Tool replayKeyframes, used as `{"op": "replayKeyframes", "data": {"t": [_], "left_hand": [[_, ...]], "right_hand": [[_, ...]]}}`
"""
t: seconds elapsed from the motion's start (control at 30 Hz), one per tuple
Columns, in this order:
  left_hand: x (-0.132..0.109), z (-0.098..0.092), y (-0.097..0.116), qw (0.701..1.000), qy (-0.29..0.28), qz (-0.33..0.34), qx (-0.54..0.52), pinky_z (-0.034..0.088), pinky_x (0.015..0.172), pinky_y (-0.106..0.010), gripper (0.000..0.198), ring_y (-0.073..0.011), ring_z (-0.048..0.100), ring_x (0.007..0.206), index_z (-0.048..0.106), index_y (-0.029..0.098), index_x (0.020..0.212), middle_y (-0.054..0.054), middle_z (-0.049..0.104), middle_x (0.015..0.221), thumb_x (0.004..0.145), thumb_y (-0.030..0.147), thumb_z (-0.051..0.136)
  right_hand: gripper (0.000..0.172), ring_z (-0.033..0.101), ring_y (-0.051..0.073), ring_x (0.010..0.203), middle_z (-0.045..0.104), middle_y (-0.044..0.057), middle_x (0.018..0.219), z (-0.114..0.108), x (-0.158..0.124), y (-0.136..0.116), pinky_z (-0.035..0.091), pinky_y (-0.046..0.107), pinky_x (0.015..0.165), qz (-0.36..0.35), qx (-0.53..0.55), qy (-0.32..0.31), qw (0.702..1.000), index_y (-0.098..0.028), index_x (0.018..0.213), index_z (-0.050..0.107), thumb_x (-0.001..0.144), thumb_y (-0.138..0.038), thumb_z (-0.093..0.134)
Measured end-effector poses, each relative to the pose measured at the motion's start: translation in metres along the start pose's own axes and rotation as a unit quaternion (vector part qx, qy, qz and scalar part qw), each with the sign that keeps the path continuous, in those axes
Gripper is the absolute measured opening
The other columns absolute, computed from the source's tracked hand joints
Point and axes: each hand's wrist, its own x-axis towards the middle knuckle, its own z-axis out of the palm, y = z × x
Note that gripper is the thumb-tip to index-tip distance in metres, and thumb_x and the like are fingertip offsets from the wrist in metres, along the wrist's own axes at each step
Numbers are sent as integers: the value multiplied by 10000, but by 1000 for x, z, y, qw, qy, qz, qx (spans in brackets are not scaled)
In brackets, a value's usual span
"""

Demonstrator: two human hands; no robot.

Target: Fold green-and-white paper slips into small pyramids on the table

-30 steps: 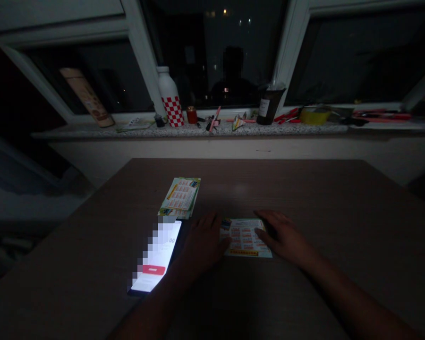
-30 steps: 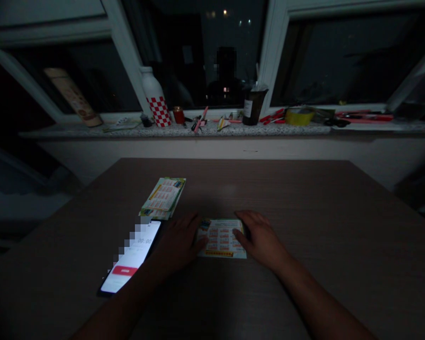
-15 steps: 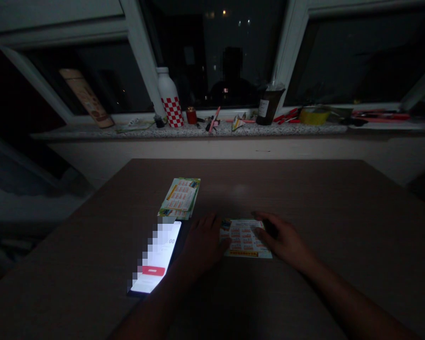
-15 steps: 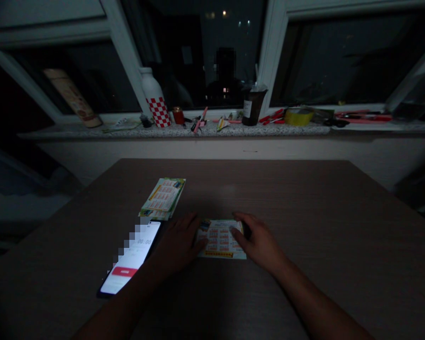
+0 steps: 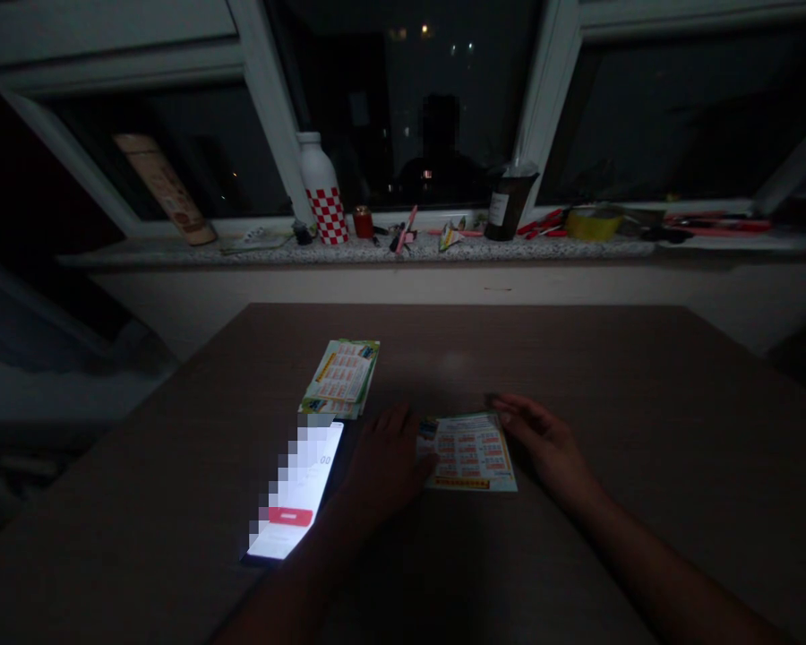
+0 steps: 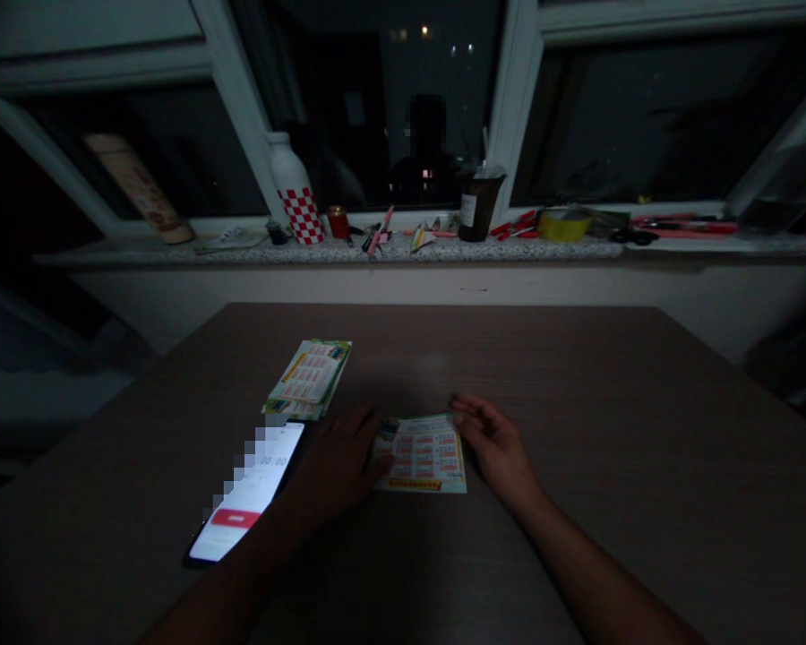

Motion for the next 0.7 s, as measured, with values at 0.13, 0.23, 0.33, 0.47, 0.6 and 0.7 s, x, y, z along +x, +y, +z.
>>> {"op": "replayKeyframes", "data": {"t": [0.13, 0.23, 0.33, 0.47, 0.6, 0.7], "left_hand": [[0, -2, 1, 1000, -8, -3, 2, 317, 1042, -450, 501, -293, 406, 1263, 453, 161, 1288, -137, 432, 1382, 865, 431, 461], [0, -3, 4, 1000, -6, -6, 8, 322, 1035, -454, 508, -301, 410, 1256, 452, 151, 1289, -146, 431, 1379, 868, 435, 455], [0, 0, 7, 1000, -3, -11, 7, 328, 1026, -458, 505, -304, 406, 1254, 452, 154, 1284, -145, 432, 1373, 862, 431, 469], [0, 6, 13, 1000, 10, -2, 8, 324, 1024, -466, 502, -308, 399, 1250, 456, 150, 1279, -150, 423, 1376, 866, 435, 462], [0, 8, 20, 1000, 19, 4, 12, 318, 1028, -467, 507, -316, 396, 1249, 461, 133, 1270, -162, 431, 1364, 860, 431, 473], [0, 8, 25, 1000, 18, 12, 4, 313, 1032, -468, 496, -313, 393, 1254, 461, 135, 1264, -166, 435, 1362, 870, 436, 459]], "right_hand": [[440, 688, 239, 813, 681, 120, 1053, 1, 0, 1, 565, 374, 687, 14, 23, 13, 1000, -186, 1052, 598, 709, -445, 693], [410, 678, 216, 724, 692, 90, 930, 2, -2, 1, 559, 347, 611, 9, 12, 28, 999, -187, 1026, 595, 714, -436, 690], [383, 673, 213, 712, 696, 83, 883, 2, -3, 1, 559, 345, 601, -11, -5, 31, 999, -188, 1020, 589, 753, -455, 650], [354, 680, 218, 748, 702, 87, 894, 3, -6, -2, 566, 358, 651, -40, -11, 31, 999, -194, 997, 594, 773, -467, 626], [313, 683, 219, 838, 706, 85, 934, 9, -13, -7, 566, 349, 719, -72, -14, -8, 997, -212, 1011, 596, 793, -436, 614], [272, 682, 216, 849, 710, 83, 962, 13, -17, -10, 564, 355, 743, -100, -65, -49, 992, -221, 1034, 600, 820, -389, 591]]}}
